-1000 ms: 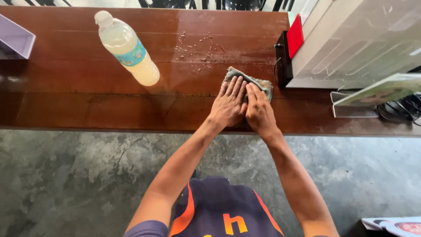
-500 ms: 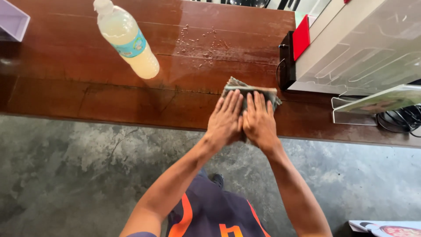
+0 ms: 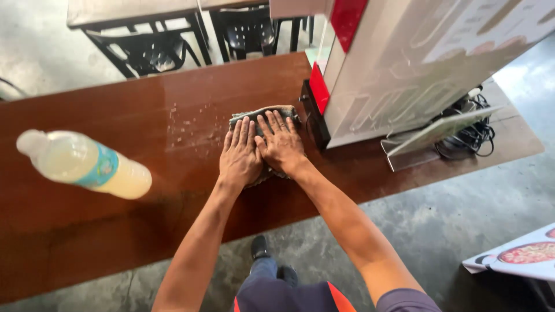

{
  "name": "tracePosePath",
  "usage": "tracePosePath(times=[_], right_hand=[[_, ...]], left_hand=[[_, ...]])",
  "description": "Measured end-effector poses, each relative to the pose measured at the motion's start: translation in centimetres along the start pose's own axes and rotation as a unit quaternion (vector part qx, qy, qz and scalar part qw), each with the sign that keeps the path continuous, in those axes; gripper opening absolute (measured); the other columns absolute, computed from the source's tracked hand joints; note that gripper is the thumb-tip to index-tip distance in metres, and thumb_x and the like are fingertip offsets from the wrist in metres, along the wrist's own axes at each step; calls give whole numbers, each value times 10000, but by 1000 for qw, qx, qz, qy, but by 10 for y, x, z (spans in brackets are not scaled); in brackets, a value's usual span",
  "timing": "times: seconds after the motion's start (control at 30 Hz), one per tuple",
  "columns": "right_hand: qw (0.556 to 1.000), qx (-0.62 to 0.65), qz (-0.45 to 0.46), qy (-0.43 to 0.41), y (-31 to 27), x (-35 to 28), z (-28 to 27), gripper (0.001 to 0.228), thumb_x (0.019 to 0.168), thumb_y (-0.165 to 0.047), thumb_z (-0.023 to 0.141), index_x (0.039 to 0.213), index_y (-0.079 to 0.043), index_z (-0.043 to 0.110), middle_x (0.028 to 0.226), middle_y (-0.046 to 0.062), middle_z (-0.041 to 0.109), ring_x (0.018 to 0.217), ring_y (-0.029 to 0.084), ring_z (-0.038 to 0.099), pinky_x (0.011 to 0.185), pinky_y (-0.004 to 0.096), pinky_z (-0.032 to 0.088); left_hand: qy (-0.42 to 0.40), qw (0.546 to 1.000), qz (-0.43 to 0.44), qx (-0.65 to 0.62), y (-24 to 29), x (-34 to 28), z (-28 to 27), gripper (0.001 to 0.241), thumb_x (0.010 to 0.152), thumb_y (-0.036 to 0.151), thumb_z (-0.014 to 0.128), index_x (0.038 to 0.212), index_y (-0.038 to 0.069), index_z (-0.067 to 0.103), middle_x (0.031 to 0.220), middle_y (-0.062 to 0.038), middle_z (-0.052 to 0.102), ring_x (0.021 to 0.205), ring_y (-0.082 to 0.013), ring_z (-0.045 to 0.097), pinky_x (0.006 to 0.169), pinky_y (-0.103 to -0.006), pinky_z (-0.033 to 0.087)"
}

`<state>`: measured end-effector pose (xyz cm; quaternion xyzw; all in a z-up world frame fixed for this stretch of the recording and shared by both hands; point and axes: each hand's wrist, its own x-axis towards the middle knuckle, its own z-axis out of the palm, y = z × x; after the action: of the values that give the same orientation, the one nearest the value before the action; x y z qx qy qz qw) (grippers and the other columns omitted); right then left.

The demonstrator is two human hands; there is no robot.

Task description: Wiping down a wooden bar counter with a cloth and cleaning solution.

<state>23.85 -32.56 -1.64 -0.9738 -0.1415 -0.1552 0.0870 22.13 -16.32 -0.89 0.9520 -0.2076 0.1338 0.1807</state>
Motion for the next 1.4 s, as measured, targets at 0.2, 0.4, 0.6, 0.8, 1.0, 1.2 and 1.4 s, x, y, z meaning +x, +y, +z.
tracePosePath(times=[0.2, 0.4, 0.6, 0.8, 1.0, 1.2, 1.4], right_hand=[[1000, 13, 7, 22, 15, 54, 18, 610, 999, -410, 418, 1549, -151, 477, 1638, 137, 386, 1533, 303, 317, 1254, 523, 166], [1000, -13, 28, 5, 29, 116, 36, 611, 1013, -413, 389, 1566, -158, 441, 1652, 110, 360, 1542, 272, 288, 1251, 507, 145], [997, -12, 62, -54, 36, 173, 35, 635, 1001, -413, 339, 1590, -177, 332, 1667, 89, 268, 1541, 250, 195, 1233, 483, 104], [996, -20, 70, -48, 43, 186, 40, 614, 1048, -414, 312, 1620, -190, 330, 1689, 95, 282, 1571, 252, 205, 1269, 492, 122], [997, -22, 57, -40, 36, 157, 39, 628, 1039, -428, 321, 1608, -163, 342, 1671, 116, 280, 1551, 286, 210, 1250, 516, 125], [1000, -22, 4, 7, 30, 95, 38, 629, 1036, -419, 360, 1594, -130, 384, 1663, 160, 315, 1544, 338, 252, 1244, 547, 156], [998, -25, -54, 28, 24, 27, 22, 624, 1041, -405, 385, 1584, -98, 411, 1640, 198, 356, 1527, 387, 291, 1235, 592, 172]], left_hand=[[-7, 1000, -6, 10, -32, 55, 20, 641, 1058, 385, 306, 1602, 47, 321, 1694, -126, 264, 1579, -250, 194, 1269, -458, 125], [-36, 998, -43, -10, -55, 114, 20, 661, 1067, 436, 244, 1612, 63, 284, 1705, -97, 213, 1584, -223, 142, 1268, -440, 80], [-70, 996, -59, -19, -77, 167, 19, 679, 1055, 464, 224, 1625, 94, 231, 1713, -65, 170, 1585, -200, 97, 1266, -419, 45], [-52, 997, -49, -13, -91, 189, 34, 673, 1060, 452, 227, 1624, 86, 236, 1715, -76, 174, 1589, -217, 101, 1275, -426, 51], [-34, 999, -38, 4, -80, 156, 37, 667, 1067, 426, 239, 1615, 47, 258, 1709, -112, 189, 1591, -251, 107, 1282, -442, 54], [-19, 1000, -22, 2, -52, 94, 27, 666, 1069, 416, 269, 1589, 1, 287, 1690, -184, 215, 1583, -313, 139, 1279, -476, 67], [30, 999, 2, 20, -20, 27, 29, 694, 1055, 418, 299, 1582, -33, 312, 1675, -237, 234, 1576, -368, 160, 1279, -509, 76]])
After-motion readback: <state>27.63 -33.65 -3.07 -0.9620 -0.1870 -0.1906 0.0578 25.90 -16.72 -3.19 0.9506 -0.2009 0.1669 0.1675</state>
